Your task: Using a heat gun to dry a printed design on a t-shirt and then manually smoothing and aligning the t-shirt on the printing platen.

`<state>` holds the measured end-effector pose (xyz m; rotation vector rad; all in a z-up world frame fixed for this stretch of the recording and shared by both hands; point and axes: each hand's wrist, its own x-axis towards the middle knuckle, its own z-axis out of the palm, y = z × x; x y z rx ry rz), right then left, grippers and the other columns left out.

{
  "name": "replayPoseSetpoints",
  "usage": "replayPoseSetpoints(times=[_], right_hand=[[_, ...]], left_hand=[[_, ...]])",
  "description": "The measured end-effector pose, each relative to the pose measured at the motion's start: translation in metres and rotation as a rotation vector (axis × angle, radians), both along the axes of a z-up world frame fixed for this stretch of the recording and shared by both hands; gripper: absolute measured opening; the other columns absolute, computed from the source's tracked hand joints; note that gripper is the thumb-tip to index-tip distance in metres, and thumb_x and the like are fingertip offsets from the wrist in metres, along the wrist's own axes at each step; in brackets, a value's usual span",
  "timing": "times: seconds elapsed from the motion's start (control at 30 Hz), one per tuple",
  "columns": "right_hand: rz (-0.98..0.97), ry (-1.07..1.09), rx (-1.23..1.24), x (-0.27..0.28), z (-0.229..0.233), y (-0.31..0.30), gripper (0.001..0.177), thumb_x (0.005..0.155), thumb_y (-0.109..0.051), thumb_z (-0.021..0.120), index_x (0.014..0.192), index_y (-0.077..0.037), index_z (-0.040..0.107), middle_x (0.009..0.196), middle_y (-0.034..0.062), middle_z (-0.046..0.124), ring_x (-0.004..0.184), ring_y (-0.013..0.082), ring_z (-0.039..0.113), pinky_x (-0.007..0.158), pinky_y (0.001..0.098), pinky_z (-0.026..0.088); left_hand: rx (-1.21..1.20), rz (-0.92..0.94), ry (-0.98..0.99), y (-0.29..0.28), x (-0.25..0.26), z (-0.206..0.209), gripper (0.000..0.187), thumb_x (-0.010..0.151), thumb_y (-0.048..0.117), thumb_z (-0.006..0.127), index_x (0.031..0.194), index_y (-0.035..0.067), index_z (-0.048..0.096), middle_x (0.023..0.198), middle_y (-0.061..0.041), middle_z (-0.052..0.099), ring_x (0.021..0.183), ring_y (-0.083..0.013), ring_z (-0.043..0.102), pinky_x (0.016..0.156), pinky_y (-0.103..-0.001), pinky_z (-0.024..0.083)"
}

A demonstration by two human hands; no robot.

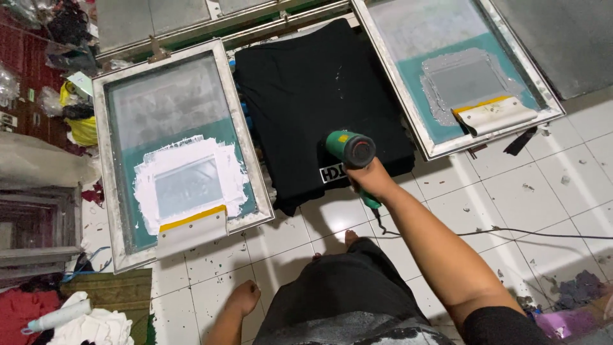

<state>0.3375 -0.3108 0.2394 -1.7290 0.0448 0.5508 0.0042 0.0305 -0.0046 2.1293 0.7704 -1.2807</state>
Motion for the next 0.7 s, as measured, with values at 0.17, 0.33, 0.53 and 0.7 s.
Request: replayPoseSetpoints(times=[0.17, 0.33, 0.53, 0.7], right_hand=[[-0.151, 0.020, -0.008, 0.022, -0.017, 0.002, 0.028, 0.089, -0.013, 0.068, 0.066, -0.008, 0.053, 0.056, 0.0098, 0.054, 0.049, 0.0219, 0.055, 0.051, 0.0362, 0.045], [-0.164, 0.030, 0.077, 0.031, -0.013, 0.004, 0.028, 0.092, -0.010, 0.067, 0.067, -0.006, 0.055, 0.056, 0.0094, 0.054, 0.044, 0.0205, 0.051, 0.044, 0.0336, 0.043], [-0.107, 0.079, 0.049, 0.025, -0.009, 0.004, 0.021, 0.092, -0.013, 0.068, 0.077, -0.009, 0.054, 0.059, 0.0079, 0.053, 0.050, 0.0200, 0.054, 0.051, 0.0349, 0.045], [-0.097, 0.158, 0.124, 0.024, 0.000, 0.003, 0.025, 0.093, -0.011, 0.066, 0.071, -0.004, 0.056, 0.055, 0.0112, 0.052, 0.044, 0.0200, 0.049, 0.045, 0.0330, 0.043]], left_hand=[[-0.017, 0.019, -0.005, -0.002, 0.003, 0.007, 0.053, 0.104, 0.046, 0.043, 0.148, 0.018, 0.051, 0.148, -0.007, 0.059, 0.129, -0.0277, 0.062, 0.101, -0.037, 0.052], [-0.015, 0.020, -0.048, -0.008, 0.011, 0.025, 0.053, 0.103, 0.050, 0.042, 0.140, 0.016, 0.058, 0.143, -0.008, 0.063, 0.126, -0.0292, 0.063, 0.098, -0.039, 0.053], [-0.011, -0.001, -0.046, 0.001, 0.007, 0.006, 0.053, 0.103, 0.048, 0.040, 0.143, 0.015, 0.055, 0.145, -0.010, 0.062, 0.128, -0.0309, 0.063, 0.100, -0.040, 0.052], [-0.011, 0.010, -0.097, 0.006, 0.002, -0.006, 0.052, 0.102, 0.049, 0.044, 0.138, 0.014, 0.059, 0.140, -0.010, 0.065, 0.126, -0.0308, 0.063, 0.100, -0.039, 0.051]])
